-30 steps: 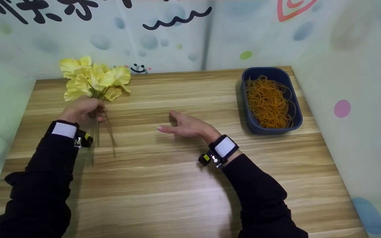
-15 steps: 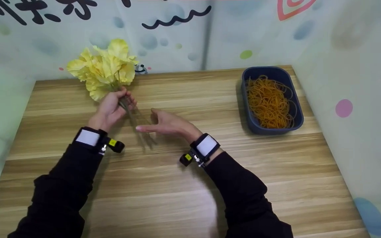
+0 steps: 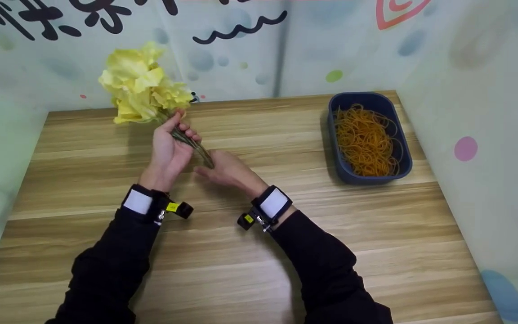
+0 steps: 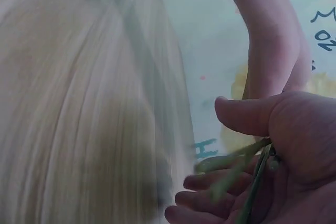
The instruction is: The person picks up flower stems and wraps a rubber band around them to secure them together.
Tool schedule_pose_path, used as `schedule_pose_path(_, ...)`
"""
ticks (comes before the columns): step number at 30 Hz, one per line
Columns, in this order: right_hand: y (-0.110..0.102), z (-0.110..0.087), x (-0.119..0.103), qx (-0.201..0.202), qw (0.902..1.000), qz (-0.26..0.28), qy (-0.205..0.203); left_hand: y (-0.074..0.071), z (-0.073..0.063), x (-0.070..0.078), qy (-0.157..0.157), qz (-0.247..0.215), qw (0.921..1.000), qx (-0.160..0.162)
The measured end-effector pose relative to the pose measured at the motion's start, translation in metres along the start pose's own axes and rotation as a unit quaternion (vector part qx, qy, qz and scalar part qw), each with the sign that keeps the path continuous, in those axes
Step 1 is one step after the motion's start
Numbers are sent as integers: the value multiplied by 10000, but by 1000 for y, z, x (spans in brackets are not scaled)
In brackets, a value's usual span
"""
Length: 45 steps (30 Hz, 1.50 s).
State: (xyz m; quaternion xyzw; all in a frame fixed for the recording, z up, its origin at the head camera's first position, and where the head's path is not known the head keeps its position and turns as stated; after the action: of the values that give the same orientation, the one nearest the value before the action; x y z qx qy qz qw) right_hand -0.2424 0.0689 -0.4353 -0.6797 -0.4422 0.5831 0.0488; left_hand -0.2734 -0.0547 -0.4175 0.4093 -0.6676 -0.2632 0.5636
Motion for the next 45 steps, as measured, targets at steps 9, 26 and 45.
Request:
schedule_pose_path(9, -12, -15, -4, 744, 9941, -786, -83, 7, -20, 3, 362, -368, 9981, -349)
schedule_pose_path(26, -6, -38, -18, 1936, 9433, -2578, -787, -8, -20, 4, 401, -1458, 9878, -363)
schedule_pose_path(45, 7, -33, -14, 1837, 9346, -2881, -983, -24, -10, 4, 498, -2346, 9700, -402)
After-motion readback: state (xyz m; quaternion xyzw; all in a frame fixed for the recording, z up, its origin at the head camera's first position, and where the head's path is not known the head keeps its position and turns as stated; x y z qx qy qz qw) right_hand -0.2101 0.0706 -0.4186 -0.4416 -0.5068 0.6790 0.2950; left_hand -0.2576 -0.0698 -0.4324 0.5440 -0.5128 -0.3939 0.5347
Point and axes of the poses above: each hand's wrist, its own z-axis towards the middle knuckle, its own y-axis out of the palm, x = y × z, the point moved 5 cm from there along z, towards the middle knuckle, and after that the axes turned 7 degrees about y, right-handed, at the moved point
